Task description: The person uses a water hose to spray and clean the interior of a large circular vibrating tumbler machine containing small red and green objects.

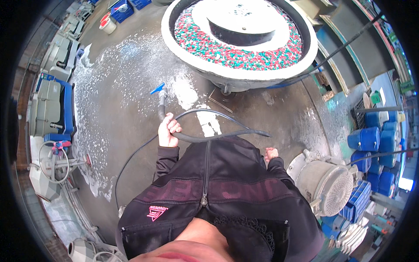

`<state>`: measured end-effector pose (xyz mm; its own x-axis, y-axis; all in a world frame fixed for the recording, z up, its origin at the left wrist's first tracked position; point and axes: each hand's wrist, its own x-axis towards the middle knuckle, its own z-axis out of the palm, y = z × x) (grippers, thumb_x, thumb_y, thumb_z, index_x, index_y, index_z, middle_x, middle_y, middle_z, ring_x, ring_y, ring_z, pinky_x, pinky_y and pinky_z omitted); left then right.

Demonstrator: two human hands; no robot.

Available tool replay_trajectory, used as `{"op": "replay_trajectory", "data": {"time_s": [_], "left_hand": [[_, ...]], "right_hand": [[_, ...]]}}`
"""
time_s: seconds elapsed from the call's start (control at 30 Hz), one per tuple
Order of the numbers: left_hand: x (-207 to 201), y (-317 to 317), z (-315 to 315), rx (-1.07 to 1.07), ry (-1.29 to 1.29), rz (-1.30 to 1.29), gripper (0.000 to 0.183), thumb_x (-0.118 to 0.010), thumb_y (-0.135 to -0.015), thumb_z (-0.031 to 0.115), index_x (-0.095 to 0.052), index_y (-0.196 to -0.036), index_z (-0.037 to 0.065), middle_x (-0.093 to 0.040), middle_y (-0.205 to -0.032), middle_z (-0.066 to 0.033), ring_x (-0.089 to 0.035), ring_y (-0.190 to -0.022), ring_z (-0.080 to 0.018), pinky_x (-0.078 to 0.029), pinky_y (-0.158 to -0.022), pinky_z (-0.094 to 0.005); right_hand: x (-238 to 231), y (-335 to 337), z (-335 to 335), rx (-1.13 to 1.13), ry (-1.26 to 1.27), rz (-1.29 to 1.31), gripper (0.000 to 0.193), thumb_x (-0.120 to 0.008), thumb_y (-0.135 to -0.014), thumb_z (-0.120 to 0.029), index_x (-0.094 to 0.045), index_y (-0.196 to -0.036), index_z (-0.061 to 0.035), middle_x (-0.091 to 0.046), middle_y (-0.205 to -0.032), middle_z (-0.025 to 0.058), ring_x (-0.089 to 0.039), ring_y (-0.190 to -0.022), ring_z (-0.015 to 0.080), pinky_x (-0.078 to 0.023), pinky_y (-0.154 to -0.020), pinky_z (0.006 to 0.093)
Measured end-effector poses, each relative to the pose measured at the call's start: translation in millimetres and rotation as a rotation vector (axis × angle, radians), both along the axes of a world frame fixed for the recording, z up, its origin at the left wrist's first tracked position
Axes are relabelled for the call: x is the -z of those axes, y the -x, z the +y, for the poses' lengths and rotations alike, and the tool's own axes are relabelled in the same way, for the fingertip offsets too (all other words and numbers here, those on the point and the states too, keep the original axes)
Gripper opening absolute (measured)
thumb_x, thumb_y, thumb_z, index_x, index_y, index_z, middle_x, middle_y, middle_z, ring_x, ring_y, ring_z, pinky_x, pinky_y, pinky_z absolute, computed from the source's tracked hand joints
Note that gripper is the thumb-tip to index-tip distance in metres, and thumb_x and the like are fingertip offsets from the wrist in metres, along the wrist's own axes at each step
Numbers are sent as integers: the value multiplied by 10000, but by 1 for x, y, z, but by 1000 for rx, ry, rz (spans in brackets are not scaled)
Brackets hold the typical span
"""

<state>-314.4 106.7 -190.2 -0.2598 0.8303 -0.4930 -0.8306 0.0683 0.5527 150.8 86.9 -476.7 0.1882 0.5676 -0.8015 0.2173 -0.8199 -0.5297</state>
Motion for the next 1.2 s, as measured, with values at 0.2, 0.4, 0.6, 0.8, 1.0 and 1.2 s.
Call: {"op": "replay_trajectory", "data": {"time_s": [0.2, 0.4, 0.6, 0.8, 1.0, 1.2], "left_hand": [[-6, -6, -7, -51, 58, 48, 54, -488, -833, 119, -455, -859, 154, -229, -481, 102, -238, -379, -26, -276, -410, -199], [-2, 1, -15, -92, 61, 54, 63, -499, -826, 117, -444, -835, 148, -246, -485, 99, -254, -384, -25, -288, -418, -201], [1, 3, -22, -100, 110, 35, 68, -512, -818, 118, -458, -854, 138, -266, -482, 96, -267, -383, -27, -297, -420, -203], [1, 12, -23, -101, 104, 43, 98, -521, -811, 112, -474, -896, 128, -277, -470, 93, -274, -374, -30, -294, -420, -207], [1, 35, -21, -100, 75, 65, 76, -524, -808, 105, -483, -868, 127, -283, -474, 87, -280, -385, -34, -296, -423, -212], [4, 54, -16, -90, 73, 93, 71, -531, -804, 114, -483, -856, 121, -287, -481, 86, -287, -398, -33, -296, -429, -210]], "right_hand": [[-13, 26, 23, -159, -28, -41, 151, -488, -784, -110, -584, -899, -96, -541, -627, 25, -460, -417, 123, -365, -354, 277], [-6, 64, 43, -188, -57, 88, 166, -493, -795, -107, -587, -925, -66, -534, -613, 11, -443, -413, 104, -350, -346, 264], [0, 69, 47, -268, -67, 47, 197, -498, -771, -64, -576, -952, -63, -537, -638, 24, -450, -419, 97, -371, -346, 243], [-24, 58, 44, -286, 49, -116, 233, -456, -751, -34, -586, -939, -84, -532, -598, 34, -472, -401, 122, -384, -338, 272], [-47, 85, 38, -238, 56, -186, 193, -554, -769, -64, -647, -932, -21, -647, -879, 76, -584, -813, 148, -443, -757, 259], [-43, 115, 44, -200, -21, 15, 251, -447, -737, -14, -575, -939, -89, -522, -606, 11, -438, -400, 101, -338, -326, 253]]}}
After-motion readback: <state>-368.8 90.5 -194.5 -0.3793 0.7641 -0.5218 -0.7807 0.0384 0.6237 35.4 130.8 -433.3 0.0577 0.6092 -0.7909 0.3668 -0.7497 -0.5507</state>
